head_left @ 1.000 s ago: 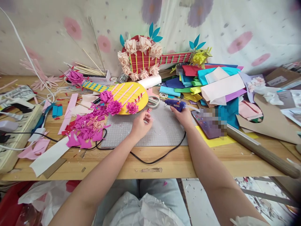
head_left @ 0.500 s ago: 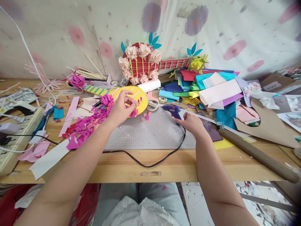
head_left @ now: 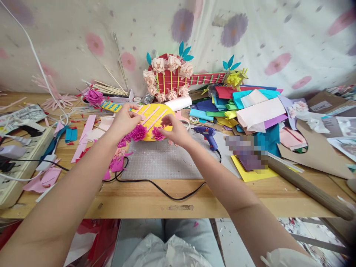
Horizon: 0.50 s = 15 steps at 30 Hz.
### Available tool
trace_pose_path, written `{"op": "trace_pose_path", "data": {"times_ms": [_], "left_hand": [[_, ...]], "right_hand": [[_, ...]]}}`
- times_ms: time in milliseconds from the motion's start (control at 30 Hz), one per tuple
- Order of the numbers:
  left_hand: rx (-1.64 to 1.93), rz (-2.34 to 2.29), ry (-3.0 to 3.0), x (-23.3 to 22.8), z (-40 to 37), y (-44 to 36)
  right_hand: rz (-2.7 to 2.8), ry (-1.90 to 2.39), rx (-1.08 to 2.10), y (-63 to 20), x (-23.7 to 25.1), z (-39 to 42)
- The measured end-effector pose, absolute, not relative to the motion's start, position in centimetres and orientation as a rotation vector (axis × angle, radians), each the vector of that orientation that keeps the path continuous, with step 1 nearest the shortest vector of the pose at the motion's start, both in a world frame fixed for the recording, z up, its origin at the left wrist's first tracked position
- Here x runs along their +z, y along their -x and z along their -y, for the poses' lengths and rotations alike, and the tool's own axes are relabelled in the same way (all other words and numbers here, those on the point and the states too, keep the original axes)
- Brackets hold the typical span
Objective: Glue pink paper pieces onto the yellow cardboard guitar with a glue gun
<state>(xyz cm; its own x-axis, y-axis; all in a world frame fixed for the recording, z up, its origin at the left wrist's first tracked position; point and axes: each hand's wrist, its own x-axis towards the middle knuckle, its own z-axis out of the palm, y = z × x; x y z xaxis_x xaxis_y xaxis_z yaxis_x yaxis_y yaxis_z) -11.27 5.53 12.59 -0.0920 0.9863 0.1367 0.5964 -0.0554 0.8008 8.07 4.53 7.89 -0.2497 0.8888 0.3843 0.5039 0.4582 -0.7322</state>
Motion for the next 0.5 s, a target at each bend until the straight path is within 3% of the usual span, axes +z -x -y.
{"op": "trace_pose_path", "data": {"times_ms": [233, 500], "left_hand": [[1.001, -1.811, -1.785, 12.2, -6.1, 12.2], [0.891, -1.788, -1.835, 11.6, -6.6, 11.6]], "right_hand": [[2.117, 1.385, 0.232, -3.9, 7.4, -4.9], [2.085, 1.336, 0.205, -3.9, 5.9, -5.0]]}}
